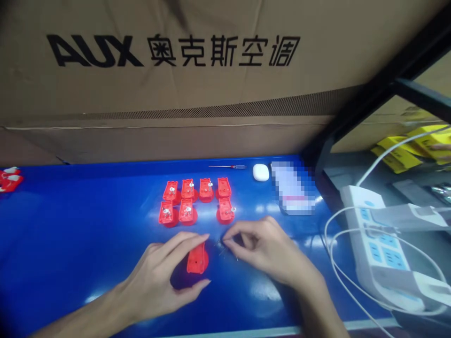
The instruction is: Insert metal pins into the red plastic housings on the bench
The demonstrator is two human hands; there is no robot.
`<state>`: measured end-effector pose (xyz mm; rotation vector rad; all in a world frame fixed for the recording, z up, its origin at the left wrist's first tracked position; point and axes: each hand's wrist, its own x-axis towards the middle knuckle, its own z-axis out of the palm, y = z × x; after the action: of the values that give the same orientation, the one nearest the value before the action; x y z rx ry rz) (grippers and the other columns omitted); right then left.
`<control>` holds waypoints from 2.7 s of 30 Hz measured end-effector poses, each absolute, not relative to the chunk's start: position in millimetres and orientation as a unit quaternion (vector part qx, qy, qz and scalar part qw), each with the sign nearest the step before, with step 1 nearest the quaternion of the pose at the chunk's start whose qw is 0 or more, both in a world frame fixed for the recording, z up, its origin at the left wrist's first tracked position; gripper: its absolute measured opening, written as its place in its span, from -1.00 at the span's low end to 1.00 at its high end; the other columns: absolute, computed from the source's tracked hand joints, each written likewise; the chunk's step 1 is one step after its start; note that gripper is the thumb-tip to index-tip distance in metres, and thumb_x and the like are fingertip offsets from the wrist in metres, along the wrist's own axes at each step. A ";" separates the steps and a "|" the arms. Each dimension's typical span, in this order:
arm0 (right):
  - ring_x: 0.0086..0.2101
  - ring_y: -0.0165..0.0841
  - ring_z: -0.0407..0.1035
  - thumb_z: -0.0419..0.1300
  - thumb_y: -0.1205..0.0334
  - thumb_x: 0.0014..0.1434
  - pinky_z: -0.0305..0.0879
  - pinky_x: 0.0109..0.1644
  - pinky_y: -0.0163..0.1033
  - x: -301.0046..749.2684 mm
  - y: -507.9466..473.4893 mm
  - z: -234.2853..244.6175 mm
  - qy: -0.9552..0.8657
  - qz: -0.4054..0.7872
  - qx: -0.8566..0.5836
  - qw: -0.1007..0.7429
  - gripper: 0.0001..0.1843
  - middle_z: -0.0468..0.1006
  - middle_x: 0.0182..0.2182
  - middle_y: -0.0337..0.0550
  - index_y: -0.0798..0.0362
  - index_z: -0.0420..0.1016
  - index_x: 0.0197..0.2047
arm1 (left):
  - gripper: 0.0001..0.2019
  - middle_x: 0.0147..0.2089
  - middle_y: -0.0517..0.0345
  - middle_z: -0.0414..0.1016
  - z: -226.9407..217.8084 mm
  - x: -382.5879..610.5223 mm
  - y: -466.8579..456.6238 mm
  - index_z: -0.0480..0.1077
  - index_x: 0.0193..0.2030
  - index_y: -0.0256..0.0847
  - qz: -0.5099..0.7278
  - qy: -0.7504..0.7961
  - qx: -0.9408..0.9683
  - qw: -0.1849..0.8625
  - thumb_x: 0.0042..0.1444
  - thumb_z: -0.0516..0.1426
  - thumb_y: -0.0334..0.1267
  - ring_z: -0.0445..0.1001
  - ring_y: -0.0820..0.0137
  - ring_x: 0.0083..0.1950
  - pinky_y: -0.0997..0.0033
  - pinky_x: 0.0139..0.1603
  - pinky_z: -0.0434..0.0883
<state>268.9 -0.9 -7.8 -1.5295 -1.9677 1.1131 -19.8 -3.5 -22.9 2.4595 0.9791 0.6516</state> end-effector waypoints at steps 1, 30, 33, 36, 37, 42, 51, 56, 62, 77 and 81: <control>-0.57 -0.45 0.00 0.30 -0.08 0.48 -0.06 -0.42 -0.25 267.7 -0.3 -8.1 -0.707 0.396 -0.551 0.198 -0.68 0.11 -0.63 -0.45 -0.05 0.74 -0.14 | -0.27 0.27 -0.01 0.62 -22.3 -19.9 -2.6 0.27 0.51 -0.06 0.232 0.353 0.883 0.207 0.25 0.37 -0.11 0.75 0.23 0.05 0.30 -0.13 0.69; -0.38 -0.33 0.46 0.14 -0.02 0.61 0.18 -0.23 -0.25 257.5 0.0 -14.5 -0.748 0.357 -0.541 0.140 -0.72 0.63 -0.33 -0.32 -0.10 0.61 -0.05 | -0.45 0.20 0.04 0.67 -29.4 -19.1 -0.6 0.30 0.45 -0.07 0.249 0.376 0.870 0.201 0.43 0.29 0.02 0.75 0.25 0.05 0.31 -0.10 0.66; -0.36 -0.31 0.47 0.11 0.00 0.63 0.18 -0.21 -0.24 257.1 -1.0 -14.2 -0.754 0.351 -0.540 0.130 -0.73 0.64 -0.29 -0.31 -0.11 0.58 -0.02 | -0.45 0.20 0.01 0.67 -29.7 -19.4 -0.2 0.30 0.45 -0.07 0.250 0.372 0.872 0.200 0.44 0.28 0.00 0.75 0.25 0.04 0.32 -0.09 0.66; -0.37 -0.30 0.47 0.08 0.01 0.64 0.17 -0.19 -0.22 256.6 -1.6 -14.0 -0.761 0.334 -0.542 0.124 -0.73 0.64 -0.29 -0.30 -0.11 0.57 0.01 | -0.44 0.21 0.03 0.67 -30.4 -19.9 -0.2 0.31 0.45 -0.07 0.248 0.374 0.872 0.197 0.43 0.30 0.00 0.75 0.25 0.05 0.32 -0.09 0.65; -0.38 -0.30 0.46 0.07 0.01 0.65 0.16 -0.20 -0.22 256.4 -1.6 -13.9 -0.763 0.329 -0.543 0.123 -0.73 0.64 -0.30 -0.30 -0.10 0.56 0.02 | -0.43 0.22 0.04 0.67 -30.6 -20.1 -0.3 0.30 0.45 -0.07 0.243 0.375 0.872 0.198 0.42 0.31 0.00 0.75 0.25 0.04 0.32 -0.09 0.65; -0.42 -0.31 0.45 0.05 0.01 0.65 0.16 -0.23 -0.22 256.4 -1.6 -11.7 -0.764 0.330 -0.542 0.123 -0.72 0.62 -0.33 -0.30 -0.10 0.55 0.03 | -0.41 0.22 0.05 0.67 -31.8 -20.0 -0.3 0.30 0.47 -0.07 0.240 0.373 0.875 0.194 0.41 0.32 -0.02 0.75 0.28 0.04 0.34 -0.08 0.66; -0.58 -0.41 0.19 0.17 -0.02 0.60 0.16 -0.38 -0.27 248.4 -11.8 -5.1 -0.742 0.341 -0.519 0.251 -0.73 0.34 -0.58 -0.42 -0.07 0.61 0.00 | -0.55 0.30 -0.04 0.61 -19.7 -16.1 -2.9 0.51 0.29 -0.11 0.310 0.371 0.851 0.205 0.33 0.37 -0.07 0.74 0.29 -0.02 0.37 -0.20 0.67; -0.49 -0.41 0.48 0.18 0.18 0.60 0.36 -0.25 -0.29 230.6 -20.3 -10.6 -0.790 0.279 -0.447 0.314 -0.85 0.66 -0.40 -0.28 -0.04 0.59 0.06 | -0.81 0.23 0.03 0.62 -17.4 -15.7 -1.0 0.59 0.11 -0.10 0.352 0.358 0.821 0.271 0.40 0.32 -0.30 0.58 0.55 -0.35 0.49 -0.37 0.53; -0.48 -0.38 0.58 0.20 0.28 0.57 0.41 -0.29 -0.25 224.0 -23.9 -20.7 -0.820 0.201 -0.440 0.307 -0.84 0.80 -0.25 -0.21 -0.07 0.62 0.06 | -0.86 0.16 0.08 0.64 -18.8 -18.1 4.8 0.61 0.02 -0.12 0.366 0.351 0.813 0.285 0.46 0.24 -0.42 0.59 0.56 -0.34 0.49 -0.30 0.54; -0.50 -0.48 0.55 0.33 0.40 0.47 0.34 -0.28 -0.24 224.1 -26.4 -27.0 -0.835 0.143 -0.364 0.388 -0.74 0.76 -0.33 -0.34 0.01 0.61 0.18 | -0.84 -0.16 0.21 0.79 -19.7 -19.6 7.4 0.61 -0.01 -0.21 0.436 0.300 0.813 0.243 0.33 0.36 -0.49 0.77 0.46 -0.25 0.54 -0.22 0.58; -0.50 -0.46 0.56 0.33 0.40 0.47 0.39 -0.17 -0.23 222.9 -27.2 -26.0 -0.838 0.128 -0.371 0.379 -0.74 0.74 -0.35 -0.35 0.04 0.61 0.19 | -0.79 -0.17 0.25 0.80 -22.5 -20.2 6.1 0.57 0.10 -0.22 0.434 0.313 0.818 0.211 0.37 0.35 -0.40 0.69 0.52 -0.43 0.54 -0.31 0.57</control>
<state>222.9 -27.2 -26.0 -0.9478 -2.1404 0.3261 -20.2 6.1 -22.5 2.2728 0.8697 1.2072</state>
